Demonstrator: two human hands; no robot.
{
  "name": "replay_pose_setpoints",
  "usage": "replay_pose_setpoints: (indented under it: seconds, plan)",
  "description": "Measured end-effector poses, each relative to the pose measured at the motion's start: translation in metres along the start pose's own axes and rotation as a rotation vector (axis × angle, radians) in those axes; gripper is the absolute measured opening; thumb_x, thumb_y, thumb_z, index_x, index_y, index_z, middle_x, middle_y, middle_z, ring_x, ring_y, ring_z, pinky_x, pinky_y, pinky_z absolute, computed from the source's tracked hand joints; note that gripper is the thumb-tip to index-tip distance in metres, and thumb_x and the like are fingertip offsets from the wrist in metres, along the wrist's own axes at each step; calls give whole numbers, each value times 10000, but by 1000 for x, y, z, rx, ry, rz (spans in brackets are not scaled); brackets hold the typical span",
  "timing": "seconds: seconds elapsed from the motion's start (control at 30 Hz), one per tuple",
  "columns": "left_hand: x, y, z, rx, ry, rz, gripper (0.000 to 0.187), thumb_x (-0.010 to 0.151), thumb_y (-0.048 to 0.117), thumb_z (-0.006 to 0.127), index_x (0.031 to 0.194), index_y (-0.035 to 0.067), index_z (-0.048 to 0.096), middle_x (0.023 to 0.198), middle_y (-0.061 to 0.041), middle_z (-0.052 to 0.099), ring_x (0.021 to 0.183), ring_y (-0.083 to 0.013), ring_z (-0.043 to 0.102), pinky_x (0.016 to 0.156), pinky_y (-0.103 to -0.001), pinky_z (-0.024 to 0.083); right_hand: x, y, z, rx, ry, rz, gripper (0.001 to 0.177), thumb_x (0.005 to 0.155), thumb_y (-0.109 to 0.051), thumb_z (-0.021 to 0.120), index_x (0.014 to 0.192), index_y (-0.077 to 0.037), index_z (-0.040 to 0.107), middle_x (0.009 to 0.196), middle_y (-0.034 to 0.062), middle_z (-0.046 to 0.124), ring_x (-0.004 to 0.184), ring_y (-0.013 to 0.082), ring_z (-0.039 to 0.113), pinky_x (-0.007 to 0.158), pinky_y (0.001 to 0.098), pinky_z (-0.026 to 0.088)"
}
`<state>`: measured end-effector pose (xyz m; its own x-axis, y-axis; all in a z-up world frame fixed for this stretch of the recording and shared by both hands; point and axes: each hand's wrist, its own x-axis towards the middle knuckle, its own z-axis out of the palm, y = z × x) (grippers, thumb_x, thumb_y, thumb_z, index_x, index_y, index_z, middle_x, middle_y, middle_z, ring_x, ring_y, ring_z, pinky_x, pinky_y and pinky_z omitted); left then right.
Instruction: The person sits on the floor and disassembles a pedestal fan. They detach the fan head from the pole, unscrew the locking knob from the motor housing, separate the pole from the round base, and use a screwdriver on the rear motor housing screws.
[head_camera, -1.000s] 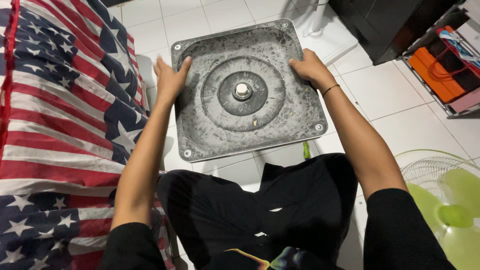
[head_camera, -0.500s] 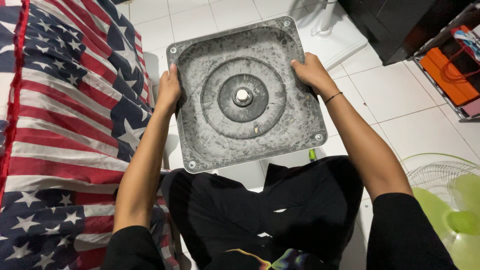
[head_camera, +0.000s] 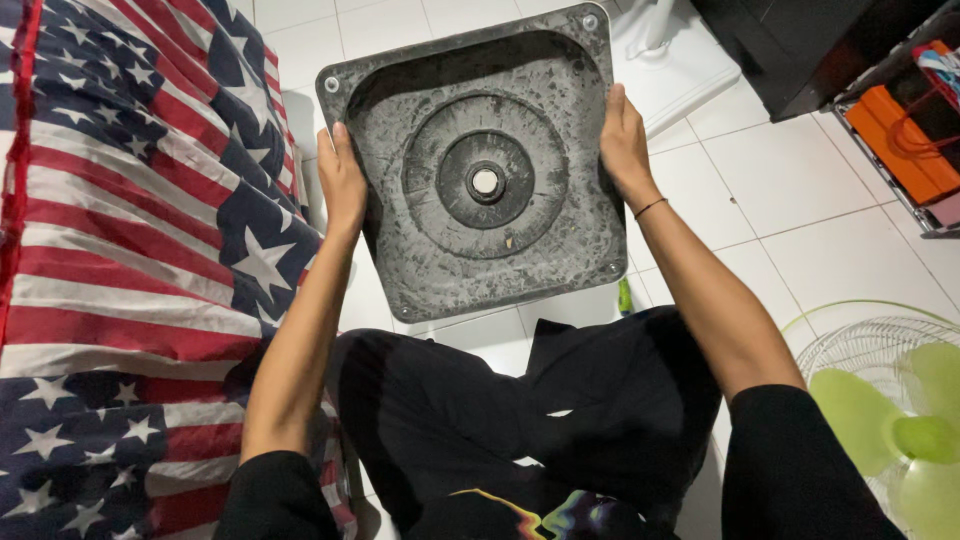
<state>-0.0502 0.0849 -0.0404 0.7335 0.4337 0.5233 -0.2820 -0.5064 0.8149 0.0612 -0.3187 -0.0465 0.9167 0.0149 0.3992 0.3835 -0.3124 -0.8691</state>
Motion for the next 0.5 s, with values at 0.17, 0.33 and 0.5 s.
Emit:
replay_pose_setpoints:
  seconds: [0.17, 0.33, 0.5]
  plan:
    - [-20, -22, 8, -139, -17, 72, 520, 1152, 460, 347, 1317, -10, 499, 1231, -196, 586, 1172, -279, 557, 1079, -356, 404, -2, 56, 21, 151, -23, 93, 798, 1096, -569, 275, 1534, 92, 359, 1606, 248, 379, 1517, 327, 330, 1238, 344, 237]
    - [-37, -51, 19, -287, -82, -62, 642, 1105, 562, 345, 1448, 25, 424, 1407, -143, 534, 1326, -260, 492, 1164, -354, 329, -19, 96, 35, 343, -137, 148, 838, 1074, -601, 276, 1583, 65, 264, 1666, 198, 307, 1548, 279, 283, 1256, 340, 207]
    - [-52, -83, 24, -387, -148, -145, 669, 1077, 605, 371, 1467, 61, 392, 1427, -118, 510, 1346, -235, 456, 1175, -367, 318, -29, 106, 37, 442, -287, 225, 788, 1070, -598, 293, 1579, 3, 265, 1634, 134, 343, 1501, 232, 315, 1231, 338, 243]
